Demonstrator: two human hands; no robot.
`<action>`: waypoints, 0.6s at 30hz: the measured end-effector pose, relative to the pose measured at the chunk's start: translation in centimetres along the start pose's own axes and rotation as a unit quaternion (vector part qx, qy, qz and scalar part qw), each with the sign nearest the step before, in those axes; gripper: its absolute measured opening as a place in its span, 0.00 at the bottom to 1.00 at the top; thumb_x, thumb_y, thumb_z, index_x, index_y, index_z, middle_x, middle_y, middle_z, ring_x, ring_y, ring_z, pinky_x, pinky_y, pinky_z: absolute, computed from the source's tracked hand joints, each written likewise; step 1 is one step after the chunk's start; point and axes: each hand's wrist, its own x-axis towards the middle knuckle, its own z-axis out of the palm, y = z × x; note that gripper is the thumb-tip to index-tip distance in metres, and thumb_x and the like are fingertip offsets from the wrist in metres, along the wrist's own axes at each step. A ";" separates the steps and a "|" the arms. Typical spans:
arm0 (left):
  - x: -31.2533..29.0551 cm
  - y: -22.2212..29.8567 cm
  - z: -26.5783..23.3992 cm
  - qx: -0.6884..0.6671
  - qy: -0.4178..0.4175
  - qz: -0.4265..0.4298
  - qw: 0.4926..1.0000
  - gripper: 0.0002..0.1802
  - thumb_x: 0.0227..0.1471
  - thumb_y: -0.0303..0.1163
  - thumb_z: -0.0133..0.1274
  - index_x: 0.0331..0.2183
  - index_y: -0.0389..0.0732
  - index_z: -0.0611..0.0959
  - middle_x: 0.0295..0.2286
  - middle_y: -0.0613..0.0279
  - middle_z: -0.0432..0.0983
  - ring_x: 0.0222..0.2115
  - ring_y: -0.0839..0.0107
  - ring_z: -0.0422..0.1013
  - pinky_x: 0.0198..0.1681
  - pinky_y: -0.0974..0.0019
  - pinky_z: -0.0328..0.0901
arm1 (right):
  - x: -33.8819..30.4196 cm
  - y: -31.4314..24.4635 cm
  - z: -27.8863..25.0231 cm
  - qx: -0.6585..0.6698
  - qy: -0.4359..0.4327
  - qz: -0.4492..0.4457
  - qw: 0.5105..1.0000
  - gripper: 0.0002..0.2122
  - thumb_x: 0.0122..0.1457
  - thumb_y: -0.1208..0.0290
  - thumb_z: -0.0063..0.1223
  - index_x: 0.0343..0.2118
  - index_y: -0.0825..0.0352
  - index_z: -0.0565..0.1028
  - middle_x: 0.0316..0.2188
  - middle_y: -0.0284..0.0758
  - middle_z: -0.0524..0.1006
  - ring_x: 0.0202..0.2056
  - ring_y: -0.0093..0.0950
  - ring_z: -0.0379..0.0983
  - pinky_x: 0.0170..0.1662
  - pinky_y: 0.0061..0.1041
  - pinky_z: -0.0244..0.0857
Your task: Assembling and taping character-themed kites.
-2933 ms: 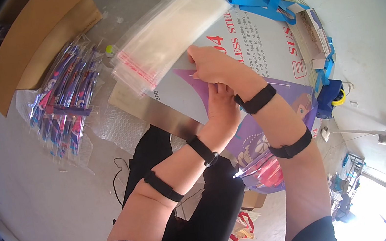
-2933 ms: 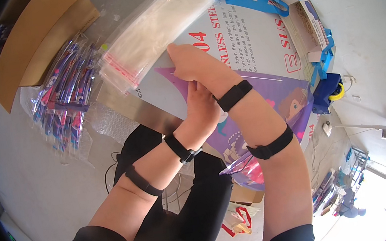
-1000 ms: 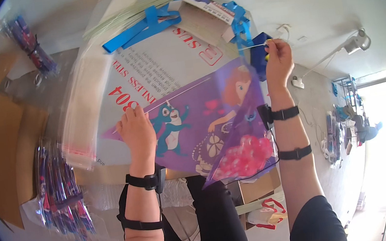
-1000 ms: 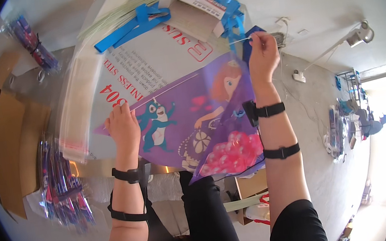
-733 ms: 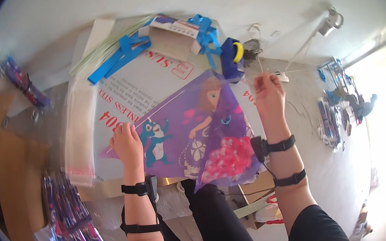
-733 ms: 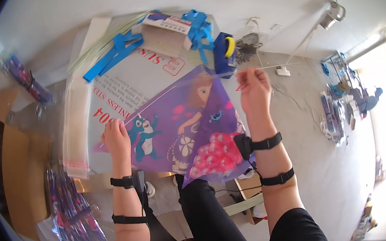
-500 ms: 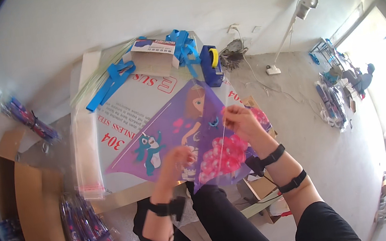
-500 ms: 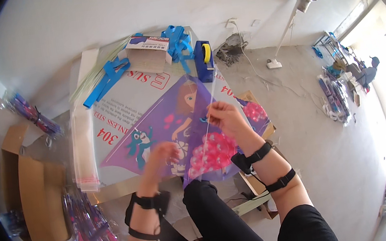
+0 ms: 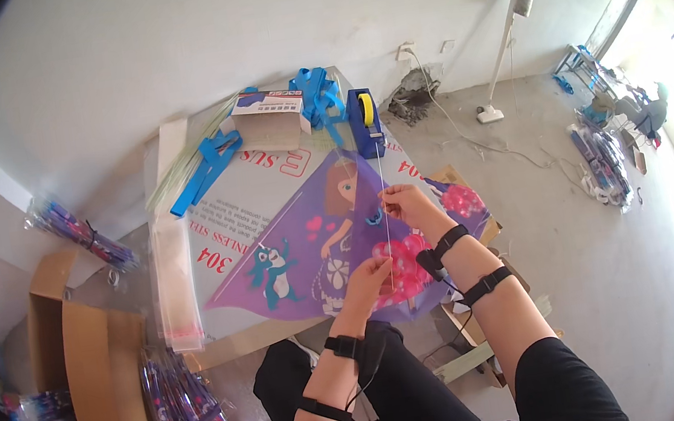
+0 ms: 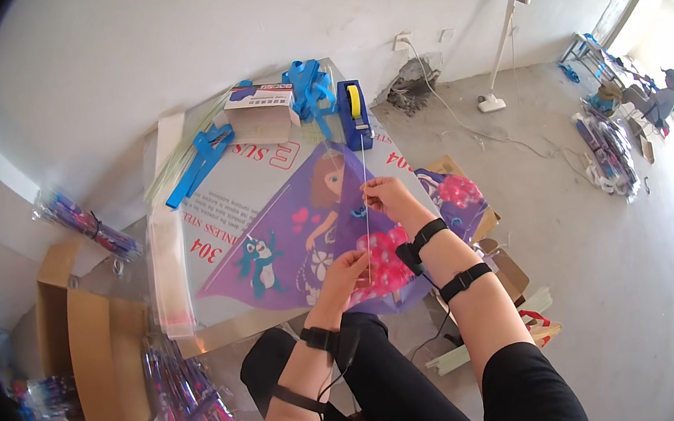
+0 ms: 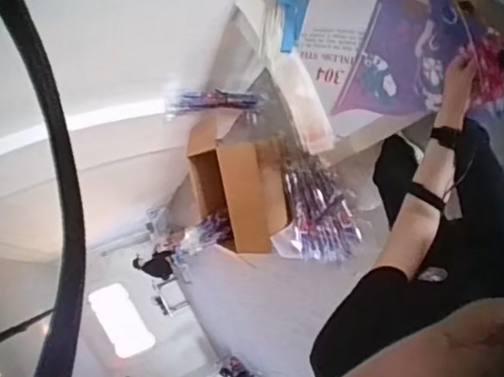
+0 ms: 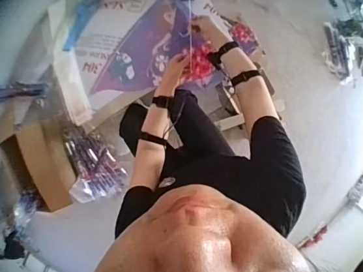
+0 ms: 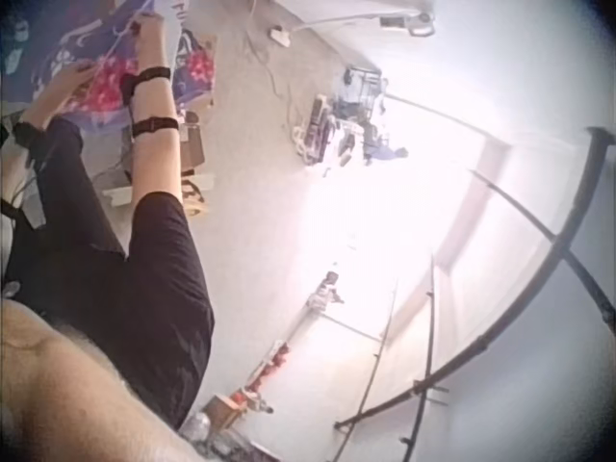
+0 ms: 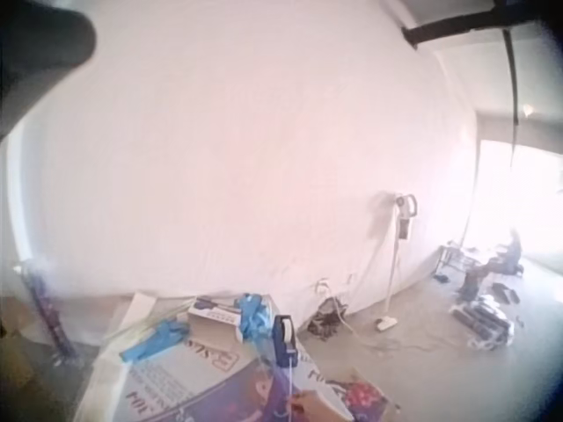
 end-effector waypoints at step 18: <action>4.3 -2.1 1.0 -0.052 0.001 0.001 0.999 0.09 0.53 0.30 0.53 0.37 0.36 0.78 0.28 0.61 0.77 0.25 0.76 0.74 0.27 0.75 0.68 | 11.3 -6.2 -3.4 -0.270 0.207 -0.101 0.935 0.14 0.51 0.64 0.57 0.40 0.63 0.76 0.22 0.33 0.75 0.23 0.25 0.72 0.27 0.23 0.68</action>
